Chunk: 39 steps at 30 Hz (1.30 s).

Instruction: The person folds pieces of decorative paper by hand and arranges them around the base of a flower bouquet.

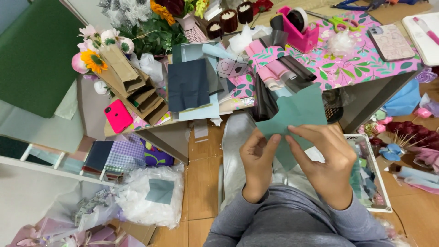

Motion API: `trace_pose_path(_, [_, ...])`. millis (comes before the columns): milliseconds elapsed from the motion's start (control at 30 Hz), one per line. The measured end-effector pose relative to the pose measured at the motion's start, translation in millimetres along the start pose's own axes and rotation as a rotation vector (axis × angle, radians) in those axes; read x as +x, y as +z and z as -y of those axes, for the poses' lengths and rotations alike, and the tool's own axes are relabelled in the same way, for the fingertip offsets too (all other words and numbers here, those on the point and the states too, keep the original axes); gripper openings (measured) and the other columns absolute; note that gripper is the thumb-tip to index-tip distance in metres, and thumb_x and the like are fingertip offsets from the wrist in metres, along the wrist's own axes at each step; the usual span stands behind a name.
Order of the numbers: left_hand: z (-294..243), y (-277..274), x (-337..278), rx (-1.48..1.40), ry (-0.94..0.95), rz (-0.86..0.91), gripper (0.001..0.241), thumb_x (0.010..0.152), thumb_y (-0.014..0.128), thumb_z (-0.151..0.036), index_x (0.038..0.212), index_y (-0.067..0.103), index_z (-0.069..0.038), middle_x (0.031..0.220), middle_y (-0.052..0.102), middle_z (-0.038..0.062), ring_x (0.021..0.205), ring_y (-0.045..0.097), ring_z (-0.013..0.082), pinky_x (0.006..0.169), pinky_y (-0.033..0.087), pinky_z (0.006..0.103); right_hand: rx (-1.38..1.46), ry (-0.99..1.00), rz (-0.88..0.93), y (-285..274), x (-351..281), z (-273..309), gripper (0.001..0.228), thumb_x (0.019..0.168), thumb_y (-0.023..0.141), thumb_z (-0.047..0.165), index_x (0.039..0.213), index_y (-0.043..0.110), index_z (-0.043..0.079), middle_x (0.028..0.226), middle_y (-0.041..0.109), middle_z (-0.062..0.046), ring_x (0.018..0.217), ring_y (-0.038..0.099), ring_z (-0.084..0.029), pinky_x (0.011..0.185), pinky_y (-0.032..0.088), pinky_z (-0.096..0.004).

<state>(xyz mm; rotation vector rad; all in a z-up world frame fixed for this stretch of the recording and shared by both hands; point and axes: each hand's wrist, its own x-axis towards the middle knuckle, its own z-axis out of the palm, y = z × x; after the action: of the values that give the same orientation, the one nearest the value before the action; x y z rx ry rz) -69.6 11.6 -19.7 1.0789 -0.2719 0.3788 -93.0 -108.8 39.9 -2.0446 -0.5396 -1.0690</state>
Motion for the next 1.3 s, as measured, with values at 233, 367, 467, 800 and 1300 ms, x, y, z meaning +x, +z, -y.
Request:
trace_pose_path(233, [-1, 9, -1, 0.186, 0.032, -0.021, 0.006, 0.098, 0.072, -0.012, 0.098, 0.074, -0.006, 0.080, 0.069, 0.000, 0.080, 0.060, 0.0057, 0.081, 0.052, 0.0291, 0.195, 0.110, -0.043, -2, 1, -1, 0.022, 0.083, 0.079, -0.014, 0.097, 0.080, 0.004, 0.084, 0.075, -0.011, 0.074, 0.070, -0.029, 0.075, 0.053, -0.040])
trace_pose_path(367, [-4, 11, -1, 0.294, 0.151, -0.005, 0.006, 0.097, 0.073, -0.013, 0.094, 0.074, -0.007, 0.083, 0.069, 0.002, 0.079, 0.064, 0.0123, 0.081, 0.051, 0.0302, 0.249, 0.168, -0.031, -5, -2, -5, 0.020, 0.083, 0.080, -0.012, 0.093, 0.080, 0.005, 0.080, 0.075, -0.009, 0.073, 0.070, -0.028, 0.075, 0.055, -0.039])
trace_pose_path(467, [-8, 12, -1, 0.386, 0.223, 0.001, 0.004, 0.095, 0.074, -0.011, 0.094, 0.075, -0.008, 0.086, 0.070, 0.002, 0.082, 0.064, 0.0158, 0.083, 0.049, 0.0316, 0.284, 0.189, -0.024, -5, -3, -8, 0.017, 0.082, 0.081, -0.010, 0.091, 0.079, 0.005, 0.080, 0.075, -0.009, 0.073, 0.070, -0.027, 0.077, 0.055, -0.038])
trace_pose_path(800, [-2, 11, 3, 0.402, 0.264, 0.025, 0.007, 0.099, 0.070, -0.012, 0.095, 0.074, -0.009, 0.090, 0.072, 0.003, 0.083, 0.065, 0.0168, 0.083, 0.048, 0.0323, 0.363, 0.292, 0.020, 0, -2, -19, 0.019, 0.083, 0.077, -0.010, 0.087, 0.079, 0.008, 0.076, 0.073, -0.005, 0.070, 0.064, -0.018, 0.068, 0.048, -0.030])
trace_pose_path(1300, [4, 8, 5, 0.413, 0.246, 0.031, 0.010, 0.102, 0.067, -0.015, 0.096, 0.073, -0.009, 0.092, 0.073, 0.004, 0.088, 0.068, 0.0187, 0.086, 0.049, 0.0342, 0.453, 0.388, 0.046, 4, -3, -27, 0.016, 0.083, 0.078, -0.009, 0.087, 0.077, 0.006, 0.078, 0.072, -0.007, 0.074, 0.058, -0.017, 0.070, 0.045, -0.030])
